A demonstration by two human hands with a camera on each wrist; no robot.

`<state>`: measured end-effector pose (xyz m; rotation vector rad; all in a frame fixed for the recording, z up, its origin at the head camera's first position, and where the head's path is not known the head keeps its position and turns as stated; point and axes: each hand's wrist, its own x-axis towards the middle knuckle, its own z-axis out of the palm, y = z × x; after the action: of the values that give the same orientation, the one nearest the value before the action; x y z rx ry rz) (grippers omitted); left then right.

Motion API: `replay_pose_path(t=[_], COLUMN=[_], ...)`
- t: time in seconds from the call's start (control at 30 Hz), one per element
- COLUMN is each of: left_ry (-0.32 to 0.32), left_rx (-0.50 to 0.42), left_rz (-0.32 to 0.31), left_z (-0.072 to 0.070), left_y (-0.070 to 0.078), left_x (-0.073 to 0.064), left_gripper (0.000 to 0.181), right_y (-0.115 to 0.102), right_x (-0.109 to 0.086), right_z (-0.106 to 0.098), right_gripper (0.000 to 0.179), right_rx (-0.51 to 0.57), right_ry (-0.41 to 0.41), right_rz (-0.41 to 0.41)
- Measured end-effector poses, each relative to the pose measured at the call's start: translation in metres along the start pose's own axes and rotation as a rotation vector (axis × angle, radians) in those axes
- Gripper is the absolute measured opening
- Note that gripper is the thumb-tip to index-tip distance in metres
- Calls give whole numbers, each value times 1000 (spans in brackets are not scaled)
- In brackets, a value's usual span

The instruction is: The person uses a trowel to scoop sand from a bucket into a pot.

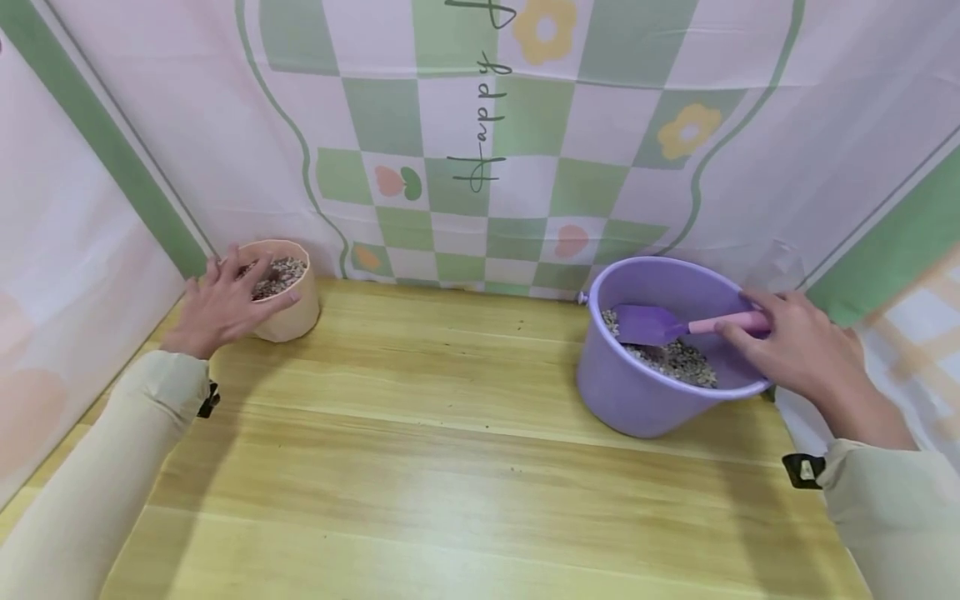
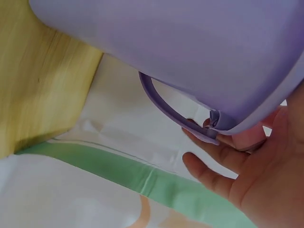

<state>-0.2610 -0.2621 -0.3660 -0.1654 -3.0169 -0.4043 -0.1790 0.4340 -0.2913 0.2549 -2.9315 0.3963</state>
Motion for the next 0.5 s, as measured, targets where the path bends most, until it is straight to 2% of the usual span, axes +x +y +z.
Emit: replay_pose_path(t=[0.17,0.33,0.5], left_ry=[18,55,87], left_rx=[-33,-59,-88], left_rz=[-10,-28,-45], left_z=[0,1,2], left_y=[-1,-2,-3], left_x=[-1,-1,-2], left_gripper=[95,96,102], right_y=[3,6,8], right_x=[-2,-4,-5], right_z=[1,3,4], right_gripper=[55,57,57], right_rx=[38,98,103], right_ry=[56,49,49], right_rz=[-26,31,69])
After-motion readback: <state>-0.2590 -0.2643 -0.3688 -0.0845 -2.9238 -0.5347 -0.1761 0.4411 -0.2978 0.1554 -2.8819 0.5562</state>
